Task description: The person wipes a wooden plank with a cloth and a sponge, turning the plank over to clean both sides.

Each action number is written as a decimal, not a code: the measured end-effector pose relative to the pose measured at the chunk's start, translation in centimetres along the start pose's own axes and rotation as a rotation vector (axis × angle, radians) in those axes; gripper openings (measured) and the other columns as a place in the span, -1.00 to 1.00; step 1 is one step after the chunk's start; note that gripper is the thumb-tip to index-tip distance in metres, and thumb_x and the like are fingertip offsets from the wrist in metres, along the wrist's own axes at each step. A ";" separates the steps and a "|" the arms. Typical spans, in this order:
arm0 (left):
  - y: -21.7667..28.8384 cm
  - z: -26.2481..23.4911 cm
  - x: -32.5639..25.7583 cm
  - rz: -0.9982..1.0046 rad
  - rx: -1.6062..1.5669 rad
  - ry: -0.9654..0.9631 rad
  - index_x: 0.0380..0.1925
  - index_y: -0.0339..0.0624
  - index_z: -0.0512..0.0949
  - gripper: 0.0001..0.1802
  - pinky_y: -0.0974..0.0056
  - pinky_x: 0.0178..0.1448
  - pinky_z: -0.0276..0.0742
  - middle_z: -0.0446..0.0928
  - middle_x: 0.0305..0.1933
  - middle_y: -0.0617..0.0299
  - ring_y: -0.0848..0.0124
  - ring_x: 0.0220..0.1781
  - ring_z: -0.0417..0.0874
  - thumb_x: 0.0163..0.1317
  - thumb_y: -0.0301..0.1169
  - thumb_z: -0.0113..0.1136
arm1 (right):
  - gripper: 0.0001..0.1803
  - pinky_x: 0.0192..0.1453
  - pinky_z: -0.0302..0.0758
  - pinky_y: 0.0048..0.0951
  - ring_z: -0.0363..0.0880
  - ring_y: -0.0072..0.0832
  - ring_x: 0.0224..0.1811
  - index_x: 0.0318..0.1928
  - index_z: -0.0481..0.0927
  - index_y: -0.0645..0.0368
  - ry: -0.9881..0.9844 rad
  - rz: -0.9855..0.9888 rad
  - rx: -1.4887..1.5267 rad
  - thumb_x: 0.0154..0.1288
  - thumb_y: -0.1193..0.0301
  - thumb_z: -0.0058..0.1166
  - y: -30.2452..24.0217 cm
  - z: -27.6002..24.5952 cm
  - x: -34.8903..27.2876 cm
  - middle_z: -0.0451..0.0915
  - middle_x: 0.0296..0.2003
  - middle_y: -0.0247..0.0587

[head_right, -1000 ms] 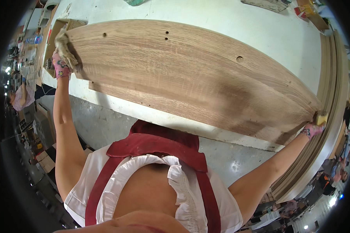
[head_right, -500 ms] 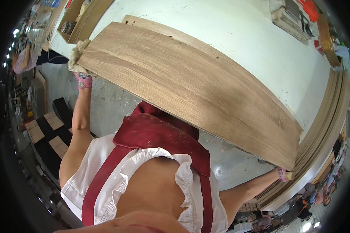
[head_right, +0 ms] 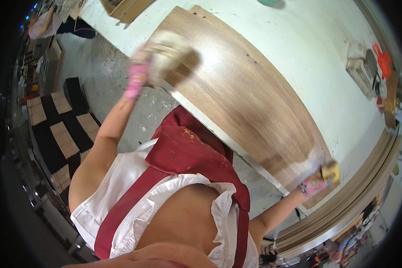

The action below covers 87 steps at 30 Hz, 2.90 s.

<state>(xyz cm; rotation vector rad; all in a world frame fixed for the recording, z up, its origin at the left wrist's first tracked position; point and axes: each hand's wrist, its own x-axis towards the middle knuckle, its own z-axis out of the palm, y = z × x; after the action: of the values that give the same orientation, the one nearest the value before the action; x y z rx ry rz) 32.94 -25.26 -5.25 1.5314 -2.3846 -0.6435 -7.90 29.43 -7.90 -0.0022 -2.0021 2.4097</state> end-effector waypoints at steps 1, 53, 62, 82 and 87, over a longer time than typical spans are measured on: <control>0.1 3.1 -0.1 0.826 0.285 0.211 -0.06 -0.17 0.55 -0.68 0.17 0.22 0.43 0.53 0.02 0.08 0.18 0.08 0.52 0.13 -0.44 0.19 | -0.43 0.01 0.51 -0.35 0.53 -0.30 0.05 0.15 0.39 0.33 -0.114 0.082 0.003 0.36 0.09 -0.08 0.8 4.9 -0.7 0.51 0.04 -0.03; 7.1 9.7 -0.1 1.470 -0.467 -0.772 -0.04 -0.02 0.56 -0.41 0.03 0.31 0.27 0.42 0.19 0.20 0.08 0.15 0.41 -0.21 -0.27 0.35 | -0.58 -0.29 0.60 -0.34 0.60 -0.38 -0.37 -0.12 0.53 0.13 -0.522 -0.157 -1.238 0.23 0.06 0.03 4.5 39.5 -14.1 0.61 -0.37 -0.15; 5.5 11.7 0.5 1.557 -0.241 -1.006 0.10 0.05 0.47 -0.32 0.04 0.43 0.14 0.36 0.30 0.28 0.24 0.26 0.38 -0.17 -0.24 0.33 | -0.60 -0.18 0.61 -0.30 0.63 -0.26 -0.27 -0.12 0.49 0.20 -0.439 0.165 -1.388 0.21 0.14 0.09 7.8 32.6 -13.5 0.60 -0.29 -0.04; 24.1 23.3 -5.8 1.730 -0.051 -1.029 0.21 0.06 0.40 -0.21 0.03 0.47 0.04 0.32 0.34 0.25 0.16 0.30 0.36 -0.17 -0.24 0.34 | -0.62 -0.07 0.56 -0.19 0.61 -0.06 -0.17 -0.14 0.50 0.23 -0.018 0.089 -1.409 0.17 0.20 0.10 3.2 1.0 -0.7 0.61 -0.21 0.06; 24.3 21.4 -5.7 1.710 0.045 -1.022 0.21 0.04 0.41 -0.21 0.06 0.44 0.06 0.29 0.36 0.26 0.14 0.35 0.30 -0.17 -0.26 0.34 | -0.63 -0.15 0.56 -0.14 0.62 -0.02 -0.25 -0.18 0.57 0.23 0.215 0.105 -1.546 0.20 0.17 -0.04 0.9 -10.3 7.0 0.62 -0.29 0.07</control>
<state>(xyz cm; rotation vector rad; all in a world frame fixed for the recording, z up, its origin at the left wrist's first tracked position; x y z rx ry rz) 6.87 -6.47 -12.09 -1.3636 -3.0200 -0.8450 -14.87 39.48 -10.67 -0.3345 -3.0510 0.3099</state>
